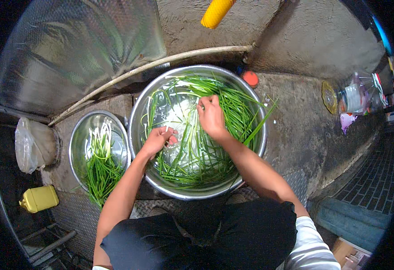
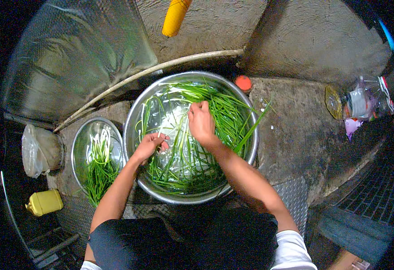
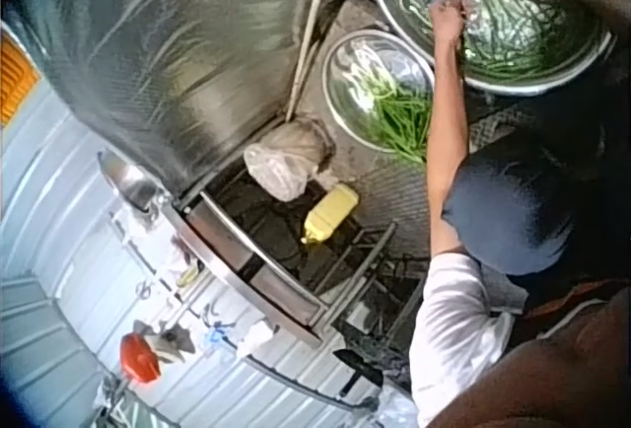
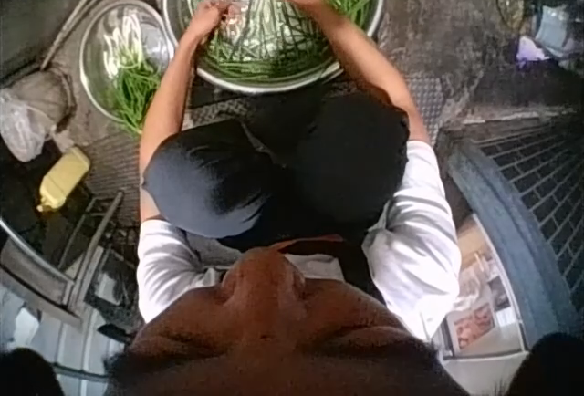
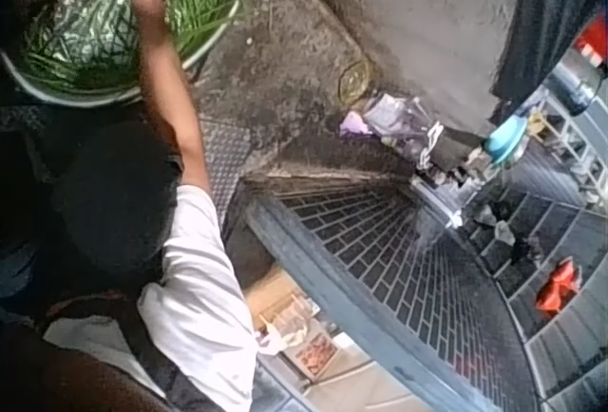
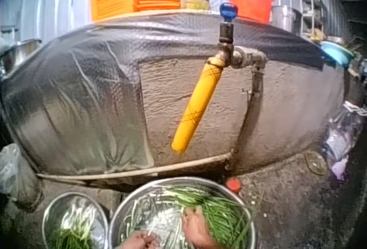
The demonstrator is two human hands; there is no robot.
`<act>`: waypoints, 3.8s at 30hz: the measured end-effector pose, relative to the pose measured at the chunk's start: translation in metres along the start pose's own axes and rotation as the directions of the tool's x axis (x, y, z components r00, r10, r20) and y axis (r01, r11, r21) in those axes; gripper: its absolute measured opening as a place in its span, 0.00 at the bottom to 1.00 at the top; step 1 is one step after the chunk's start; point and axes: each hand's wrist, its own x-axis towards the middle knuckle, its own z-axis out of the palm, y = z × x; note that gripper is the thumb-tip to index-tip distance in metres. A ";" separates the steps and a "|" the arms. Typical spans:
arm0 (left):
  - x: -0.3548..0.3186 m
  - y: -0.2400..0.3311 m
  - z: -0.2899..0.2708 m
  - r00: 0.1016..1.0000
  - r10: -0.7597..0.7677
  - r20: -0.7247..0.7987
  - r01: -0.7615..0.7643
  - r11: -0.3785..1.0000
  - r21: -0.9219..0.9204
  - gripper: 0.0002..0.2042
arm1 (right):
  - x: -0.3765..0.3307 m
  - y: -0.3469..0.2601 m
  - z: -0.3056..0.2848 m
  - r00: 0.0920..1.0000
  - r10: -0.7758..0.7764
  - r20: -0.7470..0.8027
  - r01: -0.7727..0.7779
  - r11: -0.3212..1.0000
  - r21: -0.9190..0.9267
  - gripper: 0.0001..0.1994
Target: Washing and cleaning green onions in a metal basin of water.
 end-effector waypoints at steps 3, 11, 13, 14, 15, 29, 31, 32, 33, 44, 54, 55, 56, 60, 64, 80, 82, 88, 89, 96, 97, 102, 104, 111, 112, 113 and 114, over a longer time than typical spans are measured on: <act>0.003 -0.002 -0.001 0.999 0.026 -0.028 -0.028 0.996 -0.079 0.13 | 0.002 -0.001 0.001 0.948 -0.262 -0.179 0.261 0.965 -0.031 0.06; -0.004 0.012 0.025 0.995 -0.014 0.100 0.042 0.960 -0.276 0.10 | -0.012 -0.012 0.019 0.854 -0.082 0.514 -0.320 0.697 0.641 0.10; -0.002 0.003 0.030 0.987 -0.084 0.138 0.106 0.982 -0.159 0.10 | -0.012 -0.005 0.026 0.823 -0.044 0.566 -0.374 0.709 0.598 0.09; 0.000 0.001 0.033 0.987 -0.081 0.141 0.103 0.982 -0.159 0.10 | -0.009 -0.002 0.026 0.793 -0.009 0.609 -0.416 0.721 0.553 0.08; 0.000 -0.001 0.036 0.984 -0.114 0.136 0.128 0.987 -0.101 0.11 | -0.012 0.000 0.028 0.841 -0.011 0.541 -0.329 0.783 0.528 0.09; 0.028 -0.020 0.021 0.992 -0.014 -0.125 -0.003 0.991 -0.135 0.06 | -0.008 0.016 0.024 0.981 0.124 0.148 -0.149 0.974 0.168 0.12; 0.035 -0.034 0.019 0.984 -0.046 -0.173 0.047 0.999 0.002 0.09 | -0.012 0.019 0.029 0.987 0.126 0.103 -0.129 0.991 0.032 0.17; 0.038 -0.039 0.019 0.974 -0.070 -0.218 0.103 0.984 0.145 0.13 | -0.014 0.021 0.032 0.987 0.122 0.105 -0.126 0.992 0.031 0.17; 0.040 -0.045 0.017 0.973 -0.069 -0.220 0.103 0.984 0.144 0.13 | -0.017 0.022 0.035 0.994 0.101 0.049 -0.102 0.995 0.005 0.17; 0.028 -0.018 0.013 0.911 -0.185 -0.369 0.201 0.979 0.005 0.18 | -0.011 0.025 0.031 0.766 0.261 0.587 -0.456 0.865 0.211 0.10; 0.023 -0.007 0.011 0.985 -0.018 0.169 0.135 0.690 -0.711 0.26 | -0.011 0.043 0.042 0.692 0.263 0.672 -0.622 0.689 0.372 0.22; 0.026 -0.008 0.014 0.989 -0.052 0.135 0.128 0.752 -0.647 0.25 | -0.010 0.050 0.042 0.777 0.153 0.611 -0.539 0.664 0.518 0.22; 0.027 -0.011 0.019 0.991 -0.090 0.102 0.132 0.805 -0.578 0.24 | -0.014 0.060 0.044 0.844 0.055 0.533 -0.448 0.618 0.646 0.23; 0.021 -0.006 0.020 0.976 -0.197 -0.096 0.142 0.902 -0.408 0.24 | 0.000 0.018 0.004 0.560 0.231 0.796 -0.710 0.628 0.318 0.24; 0.037 -0.020 0.016 0.954 -0.105 -0.282 0.086 0.993 -0.077 0.23 | -0.003 0.052 0.028 0.807 -0.073 0.586 -0.281 0.826 0.489 0.19; -0.009 0.050 0.040 0.968 0.173 -0.183 -0.196 0.974 -0.113 0.21 | 0.012 -0.002 -0.013 0.580 0.094 0.809 -0.719 0.527 0.454 0.15; -0.002 0.044 0.040 0.973 0.148 -0.176 -0.173 0.975 -0.139 0.17 | 0.011 0.004 -0.002 0.608 0.103 0.787 -0.692 0.555 0.462 0.15; 0.006 0.034 0.061 0.786 0.595 -0.168 -0.455 0.741 0.494 0.14 | -0.009 0.037 0.040 0.719 0.027 0.694 -0.357 0.872 0.336 0.18; -0.001 0.043 0.065 0.913 0.385 -0.136 -0.293 0.850 0.438 0.14 | -0.008 0.036 0.041 0.596 0.029 0.802 -0.426 0.858 0.285 0.19; 0.027 -0.004 0.051 0.957 0.231 -0.173 -0.097 0.822 0.562 0.18 | -0.011 0.028 0.017 0.527 0.082 0.846 -0.359 0.924 0.134 0.18; 0.039 -0.017 0.046 0.941 0.240 -0.239 -0.068 0.826 0.559 0.19 | -0.008 0.044 0.027 0.473 0.086 0.877 -0.347 0.933 0.096 0.17; 0.036 -0.022 0.017 0.941 -0.072 -0.331 -0.004 0.975 -0.222 0.20 | -0.001 0.013 0.001 0.344 0.025 0.939 -0.594 0.780 0.197 0.10; 0.024 -0.005 0.015 0.958 -0.099 -0.270 0.018 0.958 -0.287 0.18 | 0.001 0.004 -0.008 0.360 -0.102 0.927 -0.642 0.694 0.326 0.09; 0.003 0.012 0.032 0.975 -0.113 -0.189 0.016 0.891 -0.453 0.20 | -0.001 -0.002 0.001 0.525 -0.080 0.847 -0.712 0.505 0.489 0.09; 0.001 0.012 0.040 0.976 -0.118 -0.185 0.021 0.891 -0.454 0.20 | -0.002 -0.004 0.001 0.574 -0.058 0.817 -0.716 0.448 0.535 0.08; -0.003 0.017 0.051 0.944 -0.085 -0.318 -0.062 0.902 -0.426 0.19 | -0.001 0.000 0.004 0.595 -0.027 0.803 -0.700 0.474 0.534 0.09; -0.005 0.020 0.058 0.894 -0.050 -0.444 -0.142 0.911 -0.387 0.19 | -0.001 0.005 0.006 0.598 -0.023 0.802 -0.698 0.476 0.534 0.09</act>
